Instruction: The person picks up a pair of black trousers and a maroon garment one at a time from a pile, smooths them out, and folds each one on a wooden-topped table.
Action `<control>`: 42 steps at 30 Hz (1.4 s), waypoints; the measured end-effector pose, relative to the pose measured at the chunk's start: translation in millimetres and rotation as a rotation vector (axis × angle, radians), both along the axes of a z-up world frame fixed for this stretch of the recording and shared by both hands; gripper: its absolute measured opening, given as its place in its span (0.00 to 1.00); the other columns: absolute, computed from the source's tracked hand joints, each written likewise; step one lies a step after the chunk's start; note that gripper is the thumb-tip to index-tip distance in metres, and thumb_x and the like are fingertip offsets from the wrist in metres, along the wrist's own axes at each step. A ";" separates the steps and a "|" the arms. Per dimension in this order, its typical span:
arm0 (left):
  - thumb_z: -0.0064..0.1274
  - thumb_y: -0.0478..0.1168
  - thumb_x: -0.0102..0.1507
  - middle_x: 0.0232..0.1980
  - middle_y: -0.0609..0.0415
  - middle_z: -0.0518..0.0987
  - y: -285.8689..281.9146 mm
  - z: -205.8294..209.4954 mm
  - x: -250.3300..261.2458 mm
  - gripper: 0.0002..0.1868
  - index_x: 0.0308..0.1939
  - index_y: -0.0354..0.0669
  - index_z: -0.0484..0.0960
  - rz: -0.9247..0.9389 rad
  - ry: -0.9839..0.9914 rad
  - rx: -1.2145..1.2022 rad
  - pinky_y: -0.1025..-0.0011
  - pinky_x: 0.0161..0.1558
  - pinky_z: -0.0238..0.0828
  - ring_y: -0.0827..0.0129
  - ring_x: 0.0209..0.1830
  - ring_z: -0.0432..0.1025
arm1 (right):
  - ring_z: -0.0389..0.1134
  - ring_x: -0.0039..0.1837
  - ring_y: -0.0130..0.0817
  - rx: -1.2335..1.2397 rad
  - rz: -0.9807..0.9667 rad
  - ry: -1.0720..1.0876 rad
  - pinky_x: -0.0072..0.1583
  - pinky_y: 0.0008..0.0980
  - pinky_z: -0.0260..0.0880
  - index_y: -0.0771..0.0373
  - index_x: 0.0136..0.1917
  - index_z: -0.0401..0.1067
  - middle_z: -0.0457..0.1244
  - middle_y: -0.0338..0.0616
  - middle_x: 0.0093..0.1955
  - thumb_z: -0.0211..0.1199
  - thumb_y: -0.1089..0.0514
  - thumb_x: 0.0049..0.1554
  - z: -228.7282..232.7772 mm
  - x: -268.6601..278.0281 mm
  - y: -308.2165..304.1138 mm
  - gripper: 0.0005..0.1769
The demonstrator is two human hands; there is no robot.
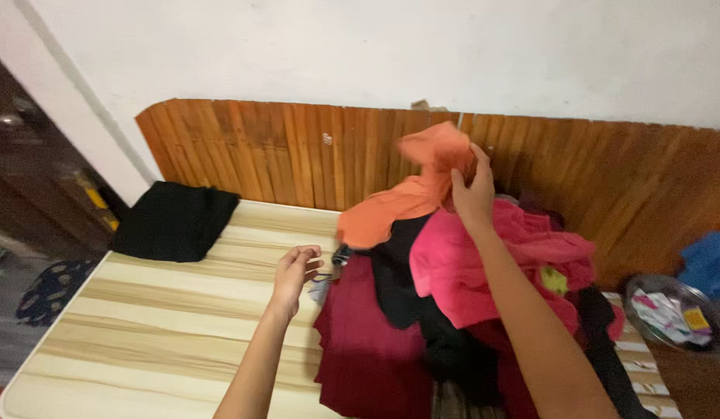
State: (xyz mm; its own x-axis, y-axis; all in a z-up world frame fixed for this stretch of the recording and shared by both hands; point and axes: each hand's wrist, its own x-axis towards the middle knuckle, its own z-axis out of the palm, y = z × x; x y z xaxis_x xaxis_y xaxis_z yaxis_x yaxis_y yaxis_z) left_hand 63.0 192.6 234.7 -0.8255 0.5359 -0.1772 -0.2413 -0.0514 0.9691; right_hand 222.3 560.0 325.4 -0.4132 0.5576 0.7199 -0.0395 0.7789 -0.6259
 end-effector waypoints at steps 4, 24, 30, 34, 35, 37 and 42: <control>0.45 0.41 0.69 0.42 0.55 0.82 36.4 -53.1 4.0 0.11 0.46 0.42 0.82 -0.067 -0.057 0.105 0.70 0.42 0.76 0.67 0.40 0.78 | 0.57 0.66 0.70 0.300 -0.289 -0.336 0.63 0.56 0.61 0.65 0.74 0.62 0.56 0.73 0.66 0.68 0.62 0.52 -43.2 49.5 31.2 0.38; 0.72 0.67 0.48 0.78 0.40 0.49 15.9 -165.6 95.5 0.71 0.80 0.47 0.42 0.018 0.222 -0.832 0.49 0.75 0.50 0.40 0.77 0.49 | 0.68 0.62 0.49 0.296 0.556 -0.663 0.61 0.44 0.69 0.60 0.58 0.75 0.66 0.49 0.59 0.64 0.60 0.54 -44.7 87.5 -146.2 0.16; 0.70 0.51 0.52 0.58 0.38 0.84 9.3 -157.7 92.1 0.41 0.61 0.27 0.77 -0.022 -0.044 -0.180 0.61 0.56 0.79 0.54 0.54 0.80 | 0.73 0.54 0.48 0.072 0.690 -0.669 0.54 0.40 0.74 0.63 0.61 0.73 0.70 0.52 0.52 0.63 0.62 0.55 -72.7 74.4 -167.6 0.19; 0.65 0.42 0.58 0.48 0.49 0.87 13.8 -140.6 102.9 0.23 0.55 0.35 0.83 -0.126 -0.235 -0.137 0.65 0.50 0.79 0.64 0.44 0.82 | 0.76 0.50 0.40 -0.090 0.656 -0.720 0.52 0.35 0.76 0.62 0.61 0.73 0.72 0.51 0.49 0.62 0.62 0.57 -98.5 61.0 -163.4 0.18; 0.63 0.42 0.59 0.47 0.47 0.87 11.7 -128.5 102.0 0.22 0.55 0.34 0.84 -0.107 -0.300 -0.086 0.63 0.49 0.80 0.62 0.43 0.82 | 0.76 0.50 0.40 -0.080 0.666 -0.717 0.52 0.35 0.76 0.62 0.61 0.73 0.72 0.51 0.49 0.62 0.62 0.57 -103.4 58.5 -161.7 0.18; 0.61 0.41 0.60 0.47 0.44 0.86 -0.8 -95.8 97.9 0.21 0.54 0.33 0.84 -0.079 -0.362 -0.030 0.62 0.47 0.80 0.60 0.42 0.82 | 0.77 0.48 0.34 -0.182 0.656 -0.672 0.52 0.32 0.76 0.62 0.60 0.74 0.74 0.48 0.47 0.62 0.62 0.56 -110.3 56.6 -160.9 0.18; 0.61 0.40 0.59 0.45 0.45 0.86 -39.8 19.1 76.1 0.21 0.54 0.34 0.82 -0.112 -0.357 0.131 0.59 0.48 0.79 0.58 0.42 0.80 | 0.74 0.51 0.28 -0.342 0.548 -0.692 0.54 0.29 0.73 0.59 0.61 0.75 0.74 0.44 0.50 0.63 0.55 0.59 -101.1 55.5 -161.5 0.17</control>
